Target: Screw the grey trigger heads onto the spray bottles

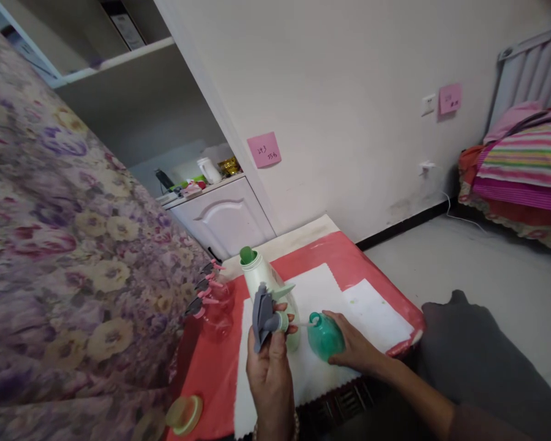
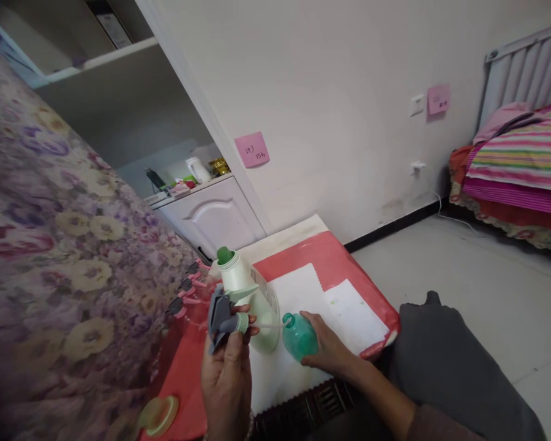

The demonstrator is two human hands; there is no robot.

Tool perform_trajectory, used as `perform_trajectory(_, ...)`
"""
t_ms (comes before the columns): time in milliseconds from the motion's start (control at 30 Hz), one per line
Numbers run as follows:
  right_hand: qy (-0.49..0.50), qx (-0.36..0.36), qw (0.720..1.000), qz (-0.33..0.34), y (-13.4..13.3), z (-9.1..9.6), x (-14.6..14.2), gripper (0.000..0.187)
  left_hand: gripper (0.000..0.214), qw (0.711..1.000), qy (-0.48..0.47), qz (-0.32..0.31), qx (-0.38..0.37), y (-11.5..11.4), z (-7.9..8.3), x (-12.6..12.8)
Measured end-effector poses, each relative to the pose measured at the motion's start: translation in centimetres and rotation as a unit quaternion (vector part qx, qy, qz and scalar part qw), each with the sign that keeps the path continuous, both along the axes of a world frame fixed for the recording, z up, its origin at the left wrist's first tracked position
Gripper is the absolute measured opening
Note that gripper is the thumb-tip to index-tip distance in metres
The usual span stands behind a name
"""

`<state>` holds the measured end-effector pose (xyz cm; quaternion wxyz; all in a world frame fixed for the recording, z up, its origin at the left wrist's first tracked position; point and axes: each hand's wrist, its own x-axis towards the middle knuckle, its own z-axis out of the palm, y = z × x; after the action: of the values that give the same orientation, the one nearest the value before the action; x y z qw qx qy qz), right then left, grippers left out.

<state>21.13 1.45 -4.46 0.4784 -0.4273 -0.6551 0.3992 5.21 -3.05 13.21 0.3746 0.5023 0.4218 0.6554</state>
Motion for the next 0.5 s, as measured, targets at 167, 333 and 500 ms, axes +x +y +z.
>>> perform_trajectory(167,0.005,-0.005,1.000,0.001,0.0,0.0,-0.1,0.101,0.042,1.000,0.029,-0.004,-0.010,0.9,-0.6,0.8)
perform_trajectory(333,0.009,-0.014,1.000,0.001,0.1,0.2,-0.2,0.100,0.042,0.997,0.076,-0.023,-0.016,1.6,-1.3,0.9)
perform_trajectory(500,0.006,-0.017,1.000,-0.005,-0.1,0.6,-0.3,0.100,0.040,0.991,0.114,-0.035,-0.061,3.0,-3.9,0.7)
